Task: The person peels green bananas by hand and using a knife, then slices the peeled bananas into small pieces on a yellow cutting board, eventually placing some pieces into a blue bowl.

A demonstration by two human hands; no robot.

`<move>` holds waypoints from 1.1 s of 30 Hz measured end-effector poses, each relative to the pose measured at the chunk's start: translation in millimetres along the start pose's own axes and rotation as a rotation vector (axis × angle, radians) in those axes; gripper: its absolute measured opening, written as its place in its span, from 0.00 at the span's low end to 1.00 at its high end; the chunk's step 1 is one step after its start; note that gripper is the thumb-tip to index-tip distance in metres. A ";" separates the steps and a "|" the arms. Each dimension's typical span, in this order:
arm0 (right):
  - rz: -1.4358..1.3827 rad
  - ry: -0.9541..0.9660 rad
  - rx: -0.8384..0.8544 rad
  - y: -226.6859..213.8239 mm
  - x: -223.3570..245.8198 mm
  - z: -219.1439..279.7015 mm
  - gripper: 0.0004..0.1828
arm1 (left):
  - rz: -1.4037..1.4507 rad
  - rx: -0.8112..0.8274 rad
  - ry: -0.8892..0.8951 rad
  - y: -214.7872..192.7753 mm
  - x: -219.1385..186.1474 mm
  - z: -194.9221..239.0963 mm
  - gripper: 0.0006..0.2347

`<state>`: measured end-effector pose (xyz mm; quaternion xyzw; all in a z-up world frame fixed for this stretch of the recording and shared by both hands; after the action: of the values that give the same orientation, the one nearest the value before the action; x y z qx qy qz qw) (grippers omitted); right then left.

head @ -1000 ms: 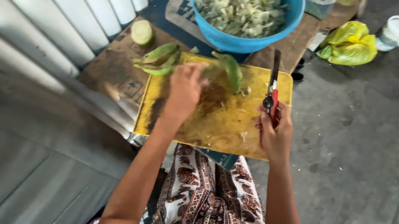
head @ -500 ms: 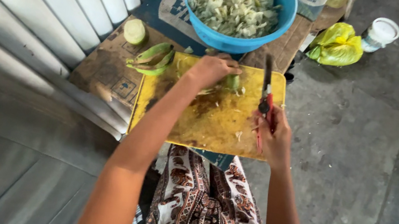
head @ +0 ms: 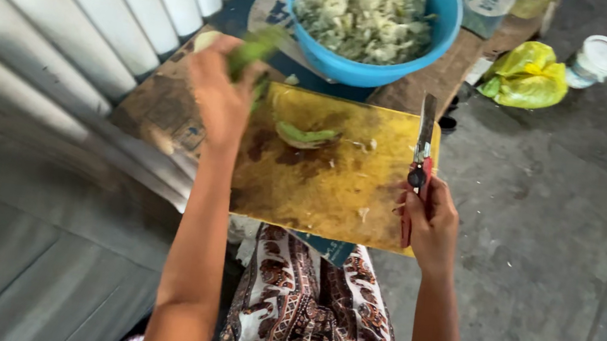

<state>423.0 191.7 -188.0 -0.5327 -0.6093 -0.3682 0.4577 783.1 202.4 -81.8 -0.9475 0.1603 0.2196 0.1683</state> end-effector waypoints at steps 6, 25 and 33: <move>-0.032 -0.016 0.125 26.0 2.0 -1.8 0.18 | -0.162 0.015 -0.044 -24.2 52.2 -10.5 0.18; 0.371 0.061 0.195 44.3 16.0 -14.9 0.30 | -0.343 0.361 0.069 2.5 79.4 3.1 0.19; 0.858 -0.111 0.149 56.4 28.0 -0.3 0.25 | -0.153 0.591 0.047 61.2 -11.5 106.1 0.17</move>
<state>478.3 209.3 -163.5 -0.7220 -0.3816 -0.0706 0.5728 711.8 191.8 -181.5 -0.8717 0.1491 0.1280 0.4488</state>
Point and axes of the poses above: each hand's wrist, its own z-axis away from the middle knuckle, its own y-axis out of the palm, x = y × z, the point moved 2 cm from there along -z, towards the middle knuckle, and after that the axes turned 4 degrees about z, right-handed, at the moved point
